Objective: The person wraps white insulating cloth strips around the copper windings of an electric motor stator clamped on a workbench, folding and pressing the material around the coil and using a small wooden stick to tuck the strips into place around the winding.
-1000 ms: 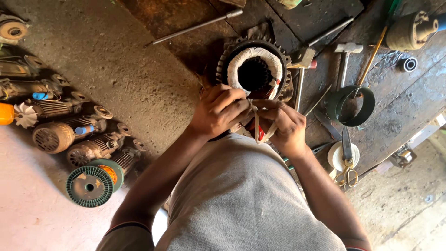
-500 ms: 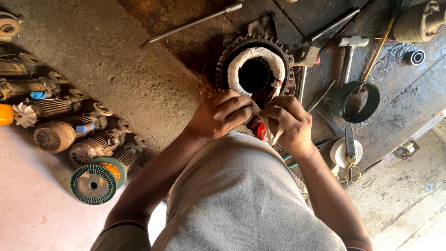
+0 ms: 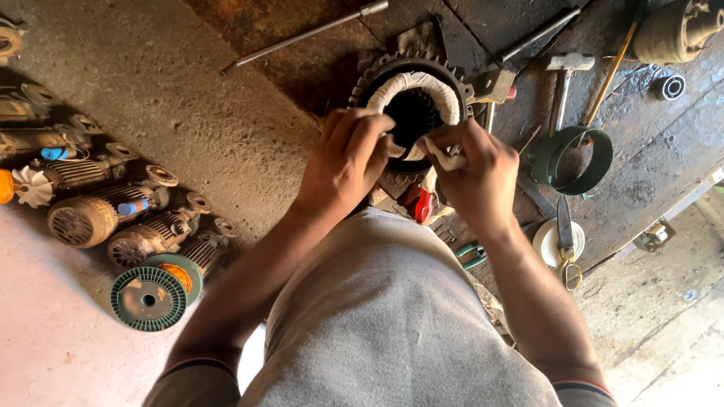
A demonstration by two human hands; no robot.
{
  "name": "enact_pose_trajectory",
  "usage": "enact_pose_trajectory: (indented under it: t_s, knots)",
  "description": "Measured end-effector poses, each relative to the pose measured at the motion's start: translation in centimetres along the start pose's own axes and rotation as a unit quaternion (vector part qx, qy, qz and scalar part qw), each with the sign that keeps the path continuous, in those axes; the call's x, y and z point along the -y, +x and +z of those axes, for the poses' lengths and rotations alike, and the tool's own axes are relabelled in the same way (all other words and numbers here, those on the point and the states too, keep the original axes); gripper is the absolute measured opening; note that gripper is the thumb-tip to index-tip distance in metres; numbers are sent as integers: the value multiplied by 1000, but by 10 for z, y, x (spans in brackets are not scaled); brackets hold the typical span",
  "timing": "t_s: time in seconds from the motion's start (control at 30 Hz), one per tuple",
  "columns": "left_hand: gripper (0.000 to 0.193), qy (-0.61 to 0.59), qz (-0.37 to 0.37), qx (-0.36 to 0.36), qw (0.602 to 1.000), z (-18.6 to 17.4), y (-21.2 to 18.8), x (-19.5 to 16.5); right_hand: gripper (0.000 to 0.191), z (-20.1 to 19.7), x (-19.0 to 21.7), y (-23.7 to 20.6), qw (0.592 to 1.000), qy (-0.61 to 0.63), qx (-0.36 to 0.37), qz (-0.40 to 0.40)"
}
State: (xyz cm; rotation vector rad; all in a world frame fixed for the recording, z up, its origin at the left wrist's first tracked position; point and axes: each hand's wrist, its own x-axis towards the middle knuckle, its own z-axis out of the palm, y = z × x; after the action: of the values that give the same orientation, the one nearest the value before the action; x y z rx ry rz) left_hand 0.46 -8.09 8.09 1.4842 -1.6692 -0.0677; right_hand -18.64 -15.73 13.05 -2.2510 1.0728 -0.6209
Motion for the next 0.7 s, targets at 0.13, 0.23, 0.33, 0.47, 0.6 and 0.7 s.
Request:
enact_pose_trajectory:
  t_s: [0.13, 0.23, 0.33, 0.47, 0.6, 0.7]
  knots:
    - [47, -24, -25, 33, 999, -4, 14, -19, 23, -8, 13, 12, 1000, 4, -4, 12]
    - [28, -43, -64, 63, 995, -11, 15, -25, 19, -11, 22, 11, 1000, 14, 13, 7]
    - [23, -74, -65, 60, 993, -14, 14, -23, 18, -10, 26, 10, 1000, 19, 19, 9]
    - [12, -7, -58, 110, 992, -13, 13, -22, 16, -10, 20, 12, 999, -15, 20, 25]
    - [11, 48, -48, 144, 987, -13, 15, -25, 20, -10, 15, 16, 999, -8, 14, 33]
    - [32, 17, -52, 142, 988, -11, 19, -24, 18, -6, 19, 20, 999, -8, 14, 30]
